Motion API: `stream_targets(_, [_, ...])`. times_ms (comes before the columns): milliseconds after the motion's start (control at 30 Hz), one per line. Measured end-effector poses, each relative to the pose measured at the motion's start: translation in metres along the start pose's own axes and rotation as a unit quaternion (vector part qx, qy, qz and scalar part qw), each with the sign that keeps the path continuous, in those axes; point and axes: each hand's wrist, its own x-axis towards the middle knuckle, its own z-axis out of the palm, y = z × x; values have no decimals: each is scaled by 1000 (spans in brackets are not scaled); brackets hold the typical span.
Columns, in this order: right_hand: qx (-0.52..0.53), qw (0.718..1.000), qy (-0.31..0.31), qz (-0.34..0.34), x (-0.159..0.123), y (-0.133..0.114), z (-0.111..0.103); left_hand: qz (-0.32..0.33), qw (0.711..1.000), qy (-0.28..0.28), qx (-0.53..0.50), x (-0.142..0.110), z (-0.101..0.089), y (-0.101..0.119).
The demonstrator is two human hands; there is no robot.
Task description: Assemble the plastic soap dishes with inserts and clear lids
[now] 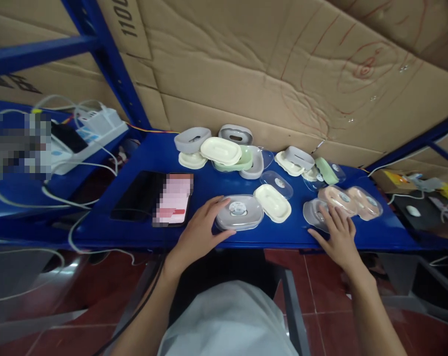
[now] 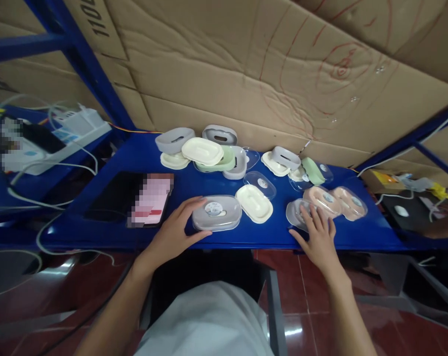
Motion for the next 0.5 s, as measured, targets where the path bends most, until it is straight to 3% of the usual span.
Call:
stream_targets(100, [7, 1000, 9, 24, -13, 10, 3, -3, 1000, -2, 7, 0, 1, 1])
stream_targets(200, [52, 997, 41, 44, -8, 30, -2, -10, 1000, -3, 10, 1, 1, 3])
stream_targets(267, [79, 986, 95, 108, 4, 60, -7, -10, 1000, -4, 9, 1, 1, 4])
stream_targets(333, [65, 960, 149, 228, 20, 100, -11, -7, 1000, -7, 11, 1, 1, 3])
stream_targets(367, [43, 948, 144, 282, 29, 121, -12, -6, 1000, -8, 12, 1, 1, 2])
stream_targets(433, [30, 939, 122, 320, 48, 156, -12, -5, 1000, -7, 13, 2, 1, 1])
stream_targets(500, [28, 951, 101, 290, 66, 179, -10, -7, 1000, -6, 12, 2, 2, 1])
